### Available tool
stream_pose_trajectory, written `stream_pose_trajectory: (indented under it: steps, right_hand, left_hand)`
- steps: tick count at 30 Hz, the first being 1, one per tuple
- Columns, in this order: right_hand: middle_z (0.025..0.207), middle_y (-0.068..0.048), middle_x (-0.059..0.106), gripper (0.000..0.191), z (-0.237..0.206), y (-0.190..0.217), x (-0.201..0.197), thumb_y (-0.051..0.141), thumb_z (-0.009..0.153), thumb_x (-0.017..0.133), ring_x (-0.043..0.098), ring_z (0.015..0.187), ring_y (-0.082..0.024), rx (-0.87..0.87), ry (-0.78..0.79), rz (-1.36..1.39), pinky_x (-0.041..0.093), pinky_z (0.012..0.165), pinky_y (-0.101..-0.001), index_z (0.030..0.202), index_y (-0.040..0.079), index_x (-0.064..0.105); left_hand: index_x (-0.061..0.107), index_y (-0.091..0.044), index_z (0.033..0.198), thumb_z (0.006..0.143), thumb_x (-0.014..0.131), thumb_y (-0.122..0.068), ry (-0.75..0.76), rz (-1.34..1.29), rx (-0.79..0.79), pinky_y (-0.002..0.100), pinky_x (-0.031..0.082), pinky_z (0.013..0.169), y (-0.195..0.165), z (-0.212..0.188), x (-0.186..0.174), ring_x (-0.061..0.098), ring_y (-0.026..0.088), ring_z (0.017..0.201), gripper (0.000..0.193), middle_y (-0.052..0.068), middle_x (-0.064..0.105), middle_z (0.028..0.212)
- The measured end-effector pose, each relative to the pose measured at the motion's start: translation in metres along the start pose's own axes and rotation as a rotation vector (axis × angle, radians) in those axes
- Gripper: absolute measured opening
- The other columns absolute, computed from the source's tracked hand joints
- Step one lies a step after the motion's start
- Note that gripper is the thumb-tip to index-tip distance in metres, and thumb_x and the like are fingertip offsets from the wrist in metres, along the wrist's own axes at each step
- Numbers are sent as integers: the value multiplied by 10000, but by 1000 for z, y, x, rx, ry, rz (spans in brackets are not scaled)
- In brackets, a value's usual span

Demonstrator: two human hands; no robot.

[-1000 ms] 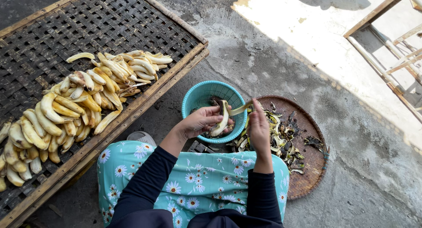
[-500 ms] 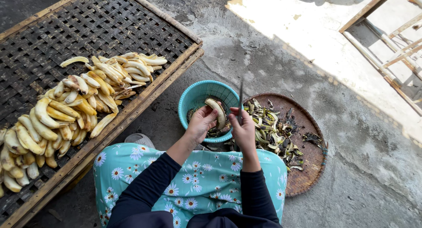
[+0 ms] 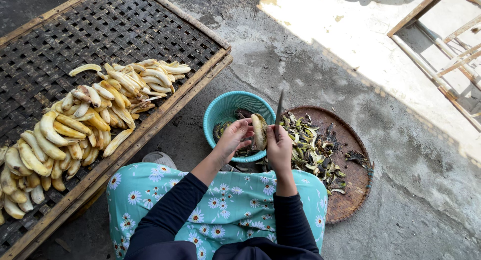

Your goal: The person sits on the ground and peels bananas one at a time with a small knife, cutting the peel and pulling it off by hand. Peeled bananas are placed into a plastic basket and discarded peels collect on a woven tray beside them.

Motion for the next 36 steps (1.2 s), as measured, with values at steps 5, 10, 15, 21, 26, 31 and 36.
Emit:
stream_pose_trajectory:
  steps: [5, 10, 15, 21, 26, 31, 36]
  right_hand:
    - [899, -19, 663, 191, -6, 4, 16, 180, 1137, 603, 573, 770, -31, -174, 121, -43, 488, 650, -218, 1114, -5, 646]
    - [741, 12, 625, 198, -5, -15, 7, 212, 1067, 583, 529, 532, -44, 180, 50, 264, 398, 455, -216, 1082, 20, 630]
    - [697, -2, 609, 212, -4, -4, -16, 242, 1074, 564, 525, 485, -76, 185, -145, 230, 414, 414, -234, 1059, 33, 591]
    - [978, -44, 642, 289, -5, 49, -73, 178, 1050, 641, 635, 729, -34, -80, -351, -224, 515, 532, -200, 1242, -16, 546]
    - [888, -17, 672, 323, -6, 12, -13, 166, 960, 655, 525, 527, -45, 297, 163, 339, 427, 432, -205, 1249, 20, 640]
    - [834, -10, 639, 239, -1, -2, -5, 155, 987, 705, 509, 526, -52, 173, 30, 202, 404, 449, -210, 1152, -2, 635]
    - [959, -14, 646, 270, -11, 14, 32, 54, 957, 789, 565, 796, -37, -118, 20, -36, 476, 669, -206, 1164, -18, 631]
  left_hand:
    - [590, 21, 1263, 922, 767, -218, -60, 443, 281, 286, 599, 828, -18, -4, 2, 711, 153, 966, 452, 112, 709, 1100]
    - [551, 0, 1338, 1013, 623, -173, 69, 117, 153, 282, 601, 885, -4, 4, 2, 690, 131, 1051, 375, 86, 687, 1195]
    - [543, -21, 1365, 1058, 500, -170, 17, -117, 42, 313, 620, 856, -9, 4, -7, 705, 153, 1002, 344, 92, 689, 1182]
    - [529, 36, 1430, 1072, 494, -124, 217, -269, -56, 327, 639, 885, -26, -5, -14, 721, 232, 1068, 394, 202, 690, 1255]
    - [535, 5, 1414, 1060, 519, -121, 369, -277, -212, 302, 626, 883, 7, -4, 18, 723, 253, 1088, 376, 183, 658, 1268]
    - [501, 22, 1282, 1040, 402, -423, 34, -578, -254, 458, 598, 915, 23, -1, 5, 640, 328, 1173, 516, 230, 602, 1284]
    - [477, -145, 1317, 1064, 400, -404, -202, -657, 52, 378, 571, 839, 20, 12, -7, 610, 176, 1015, 370, 68, 590, 1174]
Point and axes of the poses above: each hand's wrist, its own z-axis towards the middle knuckle, its own x-axis out of the palm, y = z × x, the point moved 7 cm from there along z, towards the middle knuckle
